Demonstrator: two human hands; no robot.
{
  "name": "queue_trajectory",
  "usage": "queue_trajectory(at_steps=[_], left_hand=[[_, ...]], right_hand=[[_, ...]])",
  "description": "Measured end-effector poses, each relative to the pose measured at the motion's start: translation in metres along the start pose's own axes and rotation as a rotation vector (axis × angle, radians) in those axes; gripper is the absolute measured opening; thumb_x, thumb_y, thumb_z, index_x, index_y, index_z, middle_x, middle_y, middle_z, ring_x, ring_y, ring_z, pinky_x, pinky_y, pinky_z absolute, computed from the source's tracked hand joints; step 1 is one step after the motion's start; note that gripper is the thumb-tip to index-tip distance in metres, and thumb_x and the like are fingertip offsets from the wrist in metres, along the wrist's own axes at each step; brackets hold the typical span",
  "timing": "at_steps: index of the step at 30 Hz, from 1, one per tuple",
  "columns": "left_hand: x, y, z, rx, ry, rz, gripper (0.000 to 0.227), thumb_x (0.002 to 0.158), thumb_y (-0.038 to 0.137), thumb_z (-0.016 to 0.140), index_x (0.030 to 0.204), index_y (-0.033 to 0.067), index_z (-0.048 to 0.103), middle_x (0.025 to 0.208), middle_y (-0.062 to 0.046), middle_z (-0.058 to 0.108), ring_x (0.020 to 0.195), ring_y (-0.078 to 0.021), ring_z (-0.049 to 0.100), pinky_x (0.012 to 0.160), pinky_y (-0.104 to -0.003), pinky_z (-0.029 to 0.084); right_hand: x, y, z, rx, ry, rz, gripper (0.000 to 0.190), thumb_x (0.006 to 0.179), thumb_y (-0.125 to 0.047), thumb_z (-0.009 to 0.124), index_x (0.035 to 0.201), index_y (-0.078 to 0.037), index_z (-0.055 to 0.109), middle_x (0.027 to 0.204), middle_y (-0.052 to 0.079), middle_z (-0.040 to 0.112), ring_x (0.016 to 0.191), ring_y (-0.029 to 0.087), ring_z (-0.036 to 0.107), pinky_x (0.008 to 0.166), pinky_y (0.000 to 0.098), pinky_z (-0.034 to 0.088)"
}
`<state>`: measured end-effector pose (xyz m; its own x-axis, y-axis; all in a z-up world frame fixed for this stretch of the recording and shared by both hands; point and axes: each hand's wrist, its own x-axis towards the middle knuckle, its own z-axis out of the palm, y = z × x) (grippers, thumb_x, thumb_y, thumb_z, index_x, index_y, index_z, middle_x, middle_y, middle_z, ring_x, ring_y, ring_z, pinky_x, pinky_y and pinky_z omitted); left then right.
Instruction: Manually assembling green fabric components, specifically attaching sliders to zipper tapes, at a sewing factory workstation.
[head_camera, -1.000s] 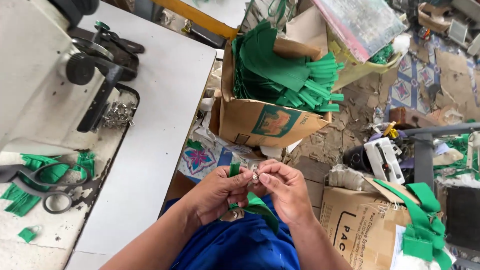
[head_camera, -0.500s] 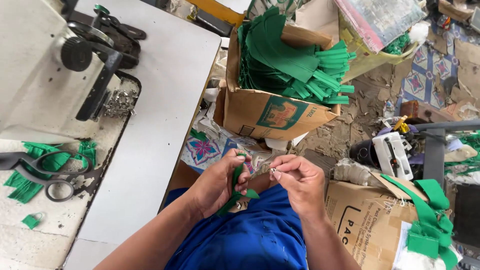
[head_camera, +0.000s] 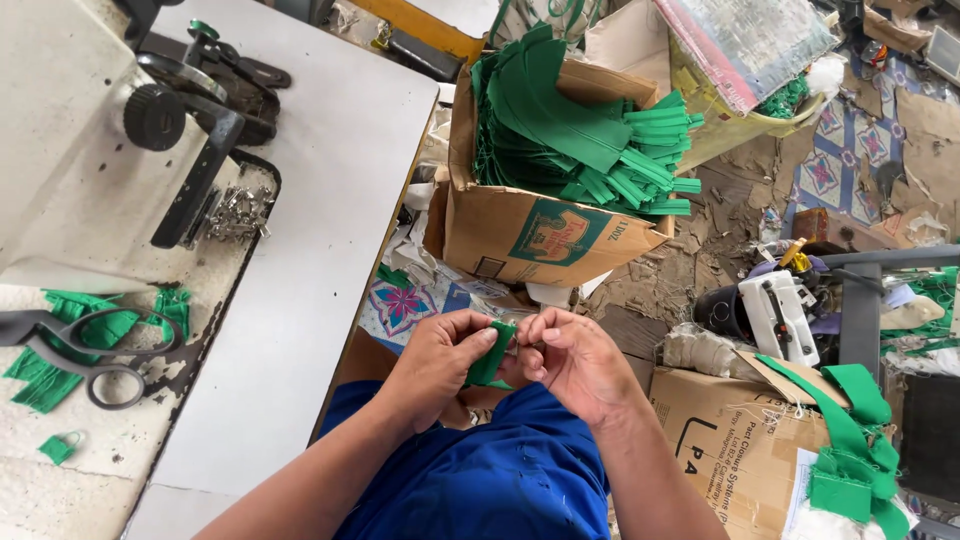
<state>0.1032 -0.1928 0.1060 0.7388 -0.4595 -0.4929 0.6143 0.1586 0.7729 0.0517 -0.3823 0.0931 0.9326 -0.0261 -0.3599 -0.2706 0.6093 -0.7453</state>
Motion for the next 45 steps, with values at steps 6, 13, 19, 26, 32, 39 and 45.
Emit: queue_trajectory(at_steps=[6,13,19,26,32,39,45], left_hand=[[0.024,-0.023,-0.017,0.198,0.07,0.091,0.012,0.09,0.012,0.074,0.098,0.0053,0.081,0.073,-0.005,0.073,0.071,-0.01,0.062,0.06,-0.025,0.052],[0.021,-0.01,-0.023,0.563,0.081,0.132,0.015,0.086,0.019,0.073,0.099,0.021,0.08,0.075,0.0,0.079,0.077,-0.0156,0.074,0.07,-0.032,0.057],[0.021,-0.015,-0.025,0.639,0.066,0.231,0.013,0.085,0.016,0.072,0.096,0.021,0.079,0.082,-0.004,0.08,0.088,-0.0269,0.077,0.077,-0.039,0.058],[0.028,-0.025,-0.019,-0.079,0.068,0.107,0.009,0.089,0.004,0.077,0.096,-0.0006,0.076,0.081,-0.011,0.074,0.077,-0.0154,0.07,0.061,-0.033,0.067],[0.039,-0.035,-0.019,-0.44,0.141,0.08,0.015,0.086,0.003,0.08,0.096,-0.0072,0.073,0.083,-0.013,0.07,0.081,-0.0231,0.074,0.077,-0.043,0.068],[0.038,-0.026,-0.023,-0.305,0.147,0.14,0.02,0.086,0.0,0.08,0.102,-0.0096,0.073,0.085,-0.016,0.072,0.078,-0.0203,0.073,0.072,-0.037,0.068],[0.04,-0.038,-0.023,-0.229,0.064,0.08,0.014,0.089,-0.001,0.074,0.102,-0.008,0.071,0.084,-0.016,0.071,0.074,-0.019,0.073,0.067,-0.032,0.067]], right_hand=[[0.012,0.014,0.003,-0.422,0.096,-0.061,0.018,0.089,-0.003,0.07,0.102,0.009,0.069,0.082,0.012,0.066,0.061,0.009,0.058,0.05,0.0195,0.048],[0.028,-0.008,0.014,-1.441,-0.173,-0.514,0.005,0.084,-0.011,0.077,0.081,-0.012,0.073,0.071,0.005,0.064,0.063,0.024,0.065,0.059,0.0326,0.052],[0.036,-0.012,0.019,-1.394,-0.295,-0.551,0.011,0.078,-0.005,0.069,0.069,-0.012,0.067,0.065,0.005,0.059,0.057,0.025,0.063,0.055,0.0334,0.052],[0.038,0.011,0.023,-1.13,-0.172,-0.712,0.013,0.085,-0.001,0.068,0.075,-0.007,0.075,0.068,0.004,0.063,0.058,0.012,0.057,0.053,0.0258,0.048],[0.04,0.031,0.031,-1.022,-0.021,-0.932,0.009,0.088,-0.003,0.07,0.081,-0.001,0.074,0.073,0.011,0.065,0.064,0.02,0.063,0.058,0.0305,0.051],[0.037,0.021,0.024,-0.788,-0.003,-0.481,0.013,0.086,0.002,0.065,0.096,0.005,0.074,0.083,0.016,0.07,0.069,0.02,0.067,0.06,0.033,0.057],[0.026,0.0,0.016,-0.548,0.033,-0.286,0.025,0.09,0.015,0.058,0.113,0.011,0.067,0.103,0.024,0.075,0.09,0.027,0.077,0.077,0.039,0.066]])
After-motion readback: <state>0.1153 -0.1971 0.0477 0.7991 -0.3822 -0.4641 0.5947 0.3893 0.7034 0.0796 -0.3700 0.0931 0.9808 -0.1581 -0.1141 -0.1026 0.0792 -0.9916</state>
